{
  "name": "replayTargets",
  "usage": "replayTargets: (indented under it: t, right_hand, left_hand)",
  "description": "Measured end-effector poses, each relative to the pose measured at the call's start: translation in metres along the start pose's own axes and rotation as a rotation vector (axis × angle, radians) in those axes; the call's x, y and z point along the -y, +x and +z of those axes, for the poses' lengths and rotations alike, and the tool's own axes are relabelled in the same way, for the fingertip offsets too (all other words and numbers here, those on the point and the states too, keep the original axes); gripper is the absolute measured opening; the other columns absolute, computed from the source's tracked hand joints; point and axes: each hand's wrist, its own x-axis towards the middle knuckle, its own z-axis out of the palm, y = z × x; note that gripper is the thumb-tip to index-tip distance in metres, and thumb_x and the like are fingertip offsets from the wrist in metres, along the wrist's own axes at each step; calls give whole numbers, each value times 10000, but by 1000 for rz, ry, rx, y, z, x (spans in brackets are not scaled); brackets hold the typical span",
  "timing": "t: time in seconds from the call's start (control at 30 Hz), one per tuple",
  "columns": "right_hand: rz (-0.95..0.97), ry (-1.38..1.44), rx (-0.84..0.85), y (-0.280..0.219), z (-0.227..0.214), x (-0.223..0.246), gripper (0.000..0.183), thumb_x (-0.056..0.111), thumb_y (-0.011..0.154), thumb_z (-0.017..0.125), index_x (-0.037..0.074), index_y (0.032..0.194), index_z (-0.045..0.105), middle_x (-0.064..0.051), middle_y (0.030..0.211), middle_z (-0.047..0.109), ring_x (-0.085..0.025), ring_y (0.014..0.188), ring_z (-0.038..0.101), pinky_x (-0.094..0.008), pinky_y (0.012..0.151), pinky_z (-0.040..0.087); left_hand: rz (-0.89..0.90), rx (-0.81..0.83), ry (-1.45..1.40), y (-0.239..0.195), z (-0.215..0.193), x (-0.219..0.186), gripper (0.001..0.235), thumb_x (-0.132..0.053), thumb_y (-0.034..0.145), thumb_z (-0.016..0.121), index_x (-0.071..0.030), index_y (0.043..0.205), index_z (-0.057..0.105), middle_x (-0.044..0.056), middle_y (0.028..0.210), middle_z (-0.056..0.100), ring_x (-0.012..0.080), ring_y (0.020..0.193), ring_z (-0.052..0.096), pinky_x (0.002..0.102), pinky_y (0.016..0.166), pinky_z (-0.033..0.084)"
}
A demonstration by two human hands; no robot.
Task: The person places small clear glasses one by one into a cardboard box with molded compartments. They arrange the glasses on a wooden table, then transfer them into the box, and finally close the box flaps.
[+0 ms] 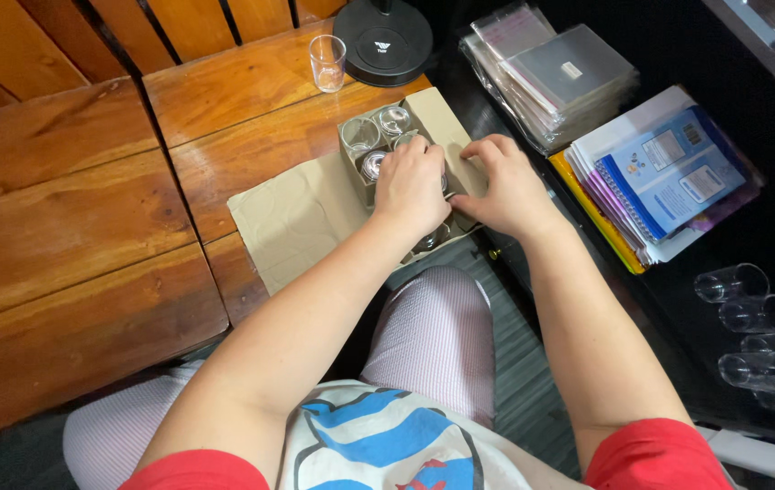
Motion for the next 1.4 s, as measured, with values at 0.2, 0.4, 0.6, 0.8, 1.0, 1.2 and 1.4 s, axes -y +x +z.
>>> replayTargets:
  t: [0.2,0.4,0.6,0.8,1.0,1.2,1.4]
  right_hand:
    - [74,-41,94,-2,3,8,732,219,674,841,286,1328,517,-69,1479,470,-484,1147,653,-569,973,557]
    - [73,-78,126,-1,1,15,749,136,691,850,221,1350,505,-136,1494,467,-552,1110,652,-619,948,569]
    - [61,-146,138,-3,0,19,821,121,660,887,208,1367,478,-144,1482,465,-544,1103,659,-614,937,589]
    - [55,-155,121,-5,0,23,778,154,670,887,201,1330,477,-148,1481,457,-543,1108,658,-610,949,583]
    - [75,-44,127,4,6,6,699,291,722,860,219,1326,516,-136,1507,461,-542,1194,615,-618,1006,536]
    - [-95,102,-63,36,-18,21,523,372,755,862,165,1207,699,-180,1240,658,-403,1151,676,-544,950,556]
    - [51,461,-150,129,17,56,365,245,791,885,163,1123,758,-16,1013,767,-93,940,747,-242,817,612]
  left_hand:
    - [-52,6,-1,-2,-6,-7,328,-55,609,808,-100,838,578,90,982,553,372,999,636,481,896,492]
    - [-56,-5,-17,-1,-1,-6,370,-41,564,822,-109,842,587,102,997,554,377,1003,625,479,912,483]
    - [-87,-36,-52,-2,8,1,351,-98,546,843,-130,773,578,67,973,545,341,996,620,465,927,482]
    - [-106,-16,-43,0,13,6,368,-212,536,897,-170,752,602,33,995,552,293,1018,621,424,938,488]
    - [-45,31,-136,-6,-7,7,464,-388,590,919,-139,896,675,58,1063,570,312,1114,613,448,963,509]
    - [83,-159,-260,-11,-53,23,437,-302,702,909,-99,1049,739,119,1232,626,365,1217,616,460,1034,512]
    - [-47,-516,-304,41,-42,137,268,-281,766,894,-196,954,721,17,1020,631,275,1026,676,368,940,529]
